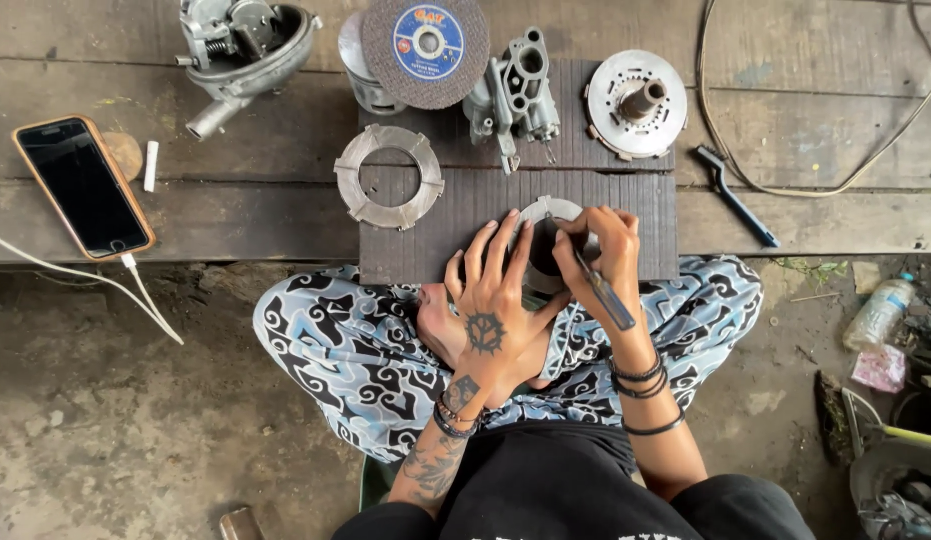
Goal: Using a hand tool to engrave or mark the surface of a motorcycle clutch plate.
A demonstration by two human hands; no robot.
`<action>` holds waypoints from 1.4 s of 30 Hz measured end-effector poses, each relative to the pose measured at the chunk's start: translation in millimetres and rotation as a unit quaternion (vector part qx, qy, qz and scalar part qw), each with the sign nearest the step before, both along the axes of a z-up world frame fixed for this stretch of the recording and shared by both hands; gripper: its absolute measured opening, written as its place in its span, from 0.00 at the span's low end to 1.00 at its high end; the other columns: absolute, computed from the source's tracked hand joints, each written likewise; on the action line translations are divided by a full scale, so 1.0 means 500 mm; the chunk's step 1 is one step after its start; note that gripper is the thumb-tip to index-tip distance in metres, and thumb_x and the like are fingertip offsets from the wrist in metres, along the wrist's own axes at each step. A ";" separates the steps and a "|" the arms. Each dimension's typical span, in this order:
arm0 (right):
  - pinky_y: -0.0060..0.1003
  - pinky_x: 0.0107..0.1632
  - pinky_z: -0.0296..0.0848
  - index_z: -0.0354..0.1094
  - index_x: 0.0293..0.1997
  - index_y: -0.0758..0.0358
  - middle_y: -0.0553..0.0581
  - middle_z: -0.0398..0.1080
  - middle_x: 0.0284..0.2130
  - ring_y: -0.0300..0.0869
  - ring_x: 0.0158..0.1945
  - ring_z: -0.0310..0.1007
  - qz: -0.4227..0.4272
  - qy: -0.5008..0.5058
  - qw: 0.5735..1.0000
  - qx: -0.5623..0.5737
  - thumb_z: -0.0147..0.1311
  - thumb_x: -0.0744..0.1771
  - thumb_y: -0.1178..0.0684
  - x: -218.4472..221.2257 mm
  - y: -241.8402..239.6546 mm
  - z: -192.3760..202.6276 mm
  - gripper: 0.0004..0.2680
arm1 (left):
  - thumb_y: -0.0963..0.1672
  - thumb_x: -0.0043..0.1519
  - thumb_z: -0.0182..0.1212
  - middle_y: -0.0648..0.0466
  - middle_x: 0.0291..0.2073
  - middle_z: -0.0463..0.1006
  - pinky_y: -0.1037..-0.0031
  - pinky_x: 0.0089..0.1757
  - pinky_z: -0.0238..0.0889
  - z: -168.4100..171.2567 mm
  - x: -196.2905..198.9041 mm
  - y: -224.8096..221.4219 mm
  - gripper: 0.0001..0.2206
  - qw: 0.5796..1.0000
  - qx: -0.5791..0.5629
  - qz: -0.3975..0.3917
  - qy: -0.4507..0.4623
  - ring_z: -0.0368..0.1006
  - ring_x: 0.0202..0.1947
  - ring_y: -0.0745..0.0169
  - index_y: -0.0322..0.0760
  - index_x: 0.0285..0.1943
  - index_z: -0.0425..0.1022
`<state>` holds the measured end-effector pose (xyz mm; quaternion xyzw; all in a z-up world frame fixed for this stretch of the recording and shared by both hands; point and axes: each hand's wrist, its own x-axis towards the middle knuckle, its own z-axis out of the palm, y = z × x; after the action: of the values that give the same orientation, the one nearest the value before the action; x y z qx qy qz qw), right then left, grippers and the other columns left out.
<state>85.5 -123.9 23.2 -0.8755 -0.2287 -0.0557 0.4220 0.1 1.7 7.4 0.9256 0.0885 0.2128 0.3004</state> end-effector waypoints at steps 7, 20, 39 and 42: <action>0.42 0.57 0.59 0.67 0.32 0.61 0.57 0.70 0.23 0.50 0.31 0.73 -0.012 0.004 1.000 0.020 0.57 0.66 0.64 0.019 0.001 -0.034 0.05 | 0.59 0.51 0.71 0.55 0.68 0.67 0.52 0.63 0.40 -0.003 -0.004 -0.004 0.38 1.000 -0.008 0.002 -0.009 0.59 0.68 0.54 0.44 0.69 0.69; 0.41 0.54 0.64 0.66 0.30 0.58 0.56 0.72 0.25 0.53 0.34 0.76 -0.030 -0.036 0.998 0.051 0.58 0.65 0.64 0.032 -0.016 -0.093 0.06 | 0.60 0.53 0.70 0.52 0.66 0.67 0.49 0.61 0.45 -0.071 -0.011 -0.006 0.36 0.990 -0.019 -0.030 -0.138 0.61 0.66 0.53 0.46 0.69 0.70; 0.50 0.38 0.75 0.67 0.30 0.66 0.65 0.71 0.21 0.56 0.29 0.74 -0.034 -0.011 0.996 0.079 0.54 0.64 0.64 0.024 -0.005 -0.047 0.03 | 0.62 0.66 0.38 0.29 0.52 0.77 0.55 0.54 0.67 -0.296 -0.088 -0.122 0.40 0.851 -0.043 -0.223 0.474 0.74 0.57 0.35 0.20 0.54 0.76; 0.49 0.37 0.75 0.67 0.30 0.65 0.64 0.71 0.21 0.54 0.28 0.74 -0.042 0.001 0.996 0.079 0.55 0.63 0.63 0.022 -0.006 -0.039 0.02 | 0.68 0.62 0.24 0.28 0.66 0.65 0.47 0.63 0.53 -0.328 -0.080 -0.126 0.49 0.801 -0.021 -0.269 0.534 0.61 0.68 0.32 0.22 0.65 0.68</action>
<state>96.5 -126.8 3.7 -0.8483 -0.1860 -0.0909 0.4874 -39.9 -61.3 -156.8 0.8728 -0.0130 -0.4063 0.2699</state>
